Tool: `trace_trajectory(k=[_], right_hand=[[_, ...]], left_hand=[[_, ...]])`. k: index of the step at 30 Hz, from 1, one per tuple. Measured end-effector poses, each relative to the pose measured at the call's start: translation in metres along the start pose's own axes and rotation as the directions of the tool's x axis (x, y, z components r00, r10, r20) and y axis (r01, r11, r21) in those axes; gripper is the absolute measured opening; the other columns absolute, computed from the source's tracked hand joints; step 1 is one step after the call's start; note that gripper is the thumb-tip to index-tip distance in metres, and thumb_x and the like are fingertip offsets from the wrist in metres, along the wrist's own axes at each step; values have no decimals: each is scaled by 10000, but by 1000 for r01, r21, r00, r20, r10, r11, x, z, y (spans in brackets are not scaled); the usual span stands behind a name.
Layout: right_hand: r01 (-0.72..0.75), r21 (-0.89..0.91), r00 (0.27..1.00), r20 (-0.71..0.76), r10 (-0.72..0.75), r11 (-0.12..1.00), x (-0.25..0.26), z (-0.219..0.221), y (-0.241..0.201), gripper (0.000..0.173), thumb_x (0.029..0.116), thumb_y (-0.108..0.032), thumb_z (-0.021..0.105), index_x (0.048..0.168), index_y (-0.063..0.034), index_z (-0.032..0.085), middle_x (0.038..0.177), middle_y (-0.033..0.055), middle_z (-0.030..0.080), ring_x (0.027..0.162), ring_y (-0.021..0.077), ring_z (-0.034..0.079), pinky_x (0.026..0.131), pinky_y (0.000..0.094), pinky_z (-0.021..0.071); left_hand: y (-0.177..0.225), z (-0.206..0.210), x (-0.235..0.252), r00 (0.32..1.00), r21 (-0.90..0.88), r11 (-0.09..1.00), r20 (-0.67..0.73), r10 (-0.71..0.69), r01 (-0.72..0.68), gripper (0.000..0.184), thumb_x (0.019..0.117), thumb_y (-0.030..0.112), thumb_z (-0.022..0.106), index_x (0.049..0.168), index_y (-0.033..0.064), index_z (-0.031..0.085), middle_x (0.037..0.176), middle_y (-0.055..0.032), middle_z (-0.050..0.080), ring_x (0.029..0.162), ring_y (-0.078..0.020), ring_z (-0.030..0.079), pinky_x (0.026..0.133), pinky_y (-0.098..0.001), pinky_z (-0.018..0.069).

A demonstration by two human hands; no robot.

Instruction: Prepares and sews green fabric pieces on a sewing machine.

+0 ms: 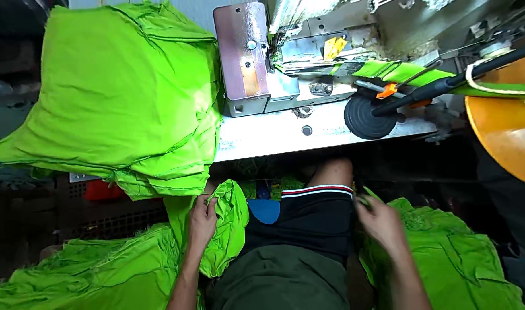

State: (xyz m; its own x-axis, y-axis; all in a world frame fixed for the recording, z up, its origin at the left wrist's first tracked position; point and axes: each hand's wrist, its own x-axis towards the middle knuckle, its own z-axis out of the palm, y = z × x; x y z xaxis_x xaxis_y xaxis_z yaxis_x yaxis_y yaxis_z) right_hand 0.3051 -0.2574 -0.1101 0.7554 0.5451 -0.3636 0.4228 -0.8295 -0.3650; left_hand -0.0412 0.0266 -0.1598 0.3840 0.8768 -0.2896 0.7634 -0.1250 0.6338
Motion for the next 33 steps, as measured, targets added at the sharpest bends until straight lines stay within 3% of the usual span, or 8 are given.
trace_trajectory(k=[4,12,16,20,22,25,30,33], right_hand=[[390,402,875,119,-470,828,38,74,-122,325,1079,-231,475,1254,-55,684,1108,100,726,1017,169,688,951,385,548],[355,566,479,573,-665,744,92,165,-196,611,1068,-561,405,918,-29,665,787,67,583,725,148,561,719,385,488],[410,445,702,404,-587,796,78,98,-106,460,1047,-427,525,888,-20,669,762,64,596,723,138,562,721,375,484],[89,223,988,103,-114,971,41,2,28,455,1078,-357,503,1066,53,699,911,223,669,833,318,638,787,559,513],[-184,31,978,-94,187,982,12,-32,81,524,1103,-354,441,1138,120,660,1058,378,643,1023,528,625,907,718,446],[-476,-202,867,-271,419,856,-23,-39,108,503,1082,-358,411,1156,77,652,1082,383,658,1073,585,627,872,756,448],[12,165,998,63,-23,986,-19,22,5,436,1048,-149,513,1471,-46,513,1188,241,692,1019,394,704,887,613,557],[205,425,878,318,-358,882,0,75,-111,668,1014,-154,537,1632,-190,286,1269,157,683,1022,248,719,908,472,593]], left_hand=[[-3,15,-5,994,-61,995,-75,75,-80,276,1053,290,540,1179,65,637,690,3,575,529,-90,511,528,-282,473],[-16,14,-13,979,-167,984,-204,22,-58,266,1047,267,561,1165,45,647,818,-32,659,617,-81,576,599,-274,514],[-24,8,-11,964,-255,967,-254,-77,10,319,1051,241,555,1218,-18,636,1007,-121,707,763,-120,659,706,-310,565],[-22,7,-3,970,-280,959,-223,-101,35,295,1046,233,568,1199,-3,657,1068,-116,712,871,-116,685,786,-303,576],[-18,6,3,979,-278,959,-175,-102,50,297,1048,239,567,1201,2,661,1062,-107,712,830,-108,678,757,-304,573],[-7,8,11,988,-279,957,-109,-113,79,286,1053,257,565,1200,25,647,949,-53,703,629,-69,616,585,-270,535],[4,8,12,994,-300,950,-39,-106,90,292,1048,253,584,1234,29,612,993,-62,705,603,-83,638,556,-268,559],[5,2,0,994,-273,962,-110,-22,-9,336,1027,241,603,1290,32,601,1166,-74,678,597,-56,599,553,-238,540]])
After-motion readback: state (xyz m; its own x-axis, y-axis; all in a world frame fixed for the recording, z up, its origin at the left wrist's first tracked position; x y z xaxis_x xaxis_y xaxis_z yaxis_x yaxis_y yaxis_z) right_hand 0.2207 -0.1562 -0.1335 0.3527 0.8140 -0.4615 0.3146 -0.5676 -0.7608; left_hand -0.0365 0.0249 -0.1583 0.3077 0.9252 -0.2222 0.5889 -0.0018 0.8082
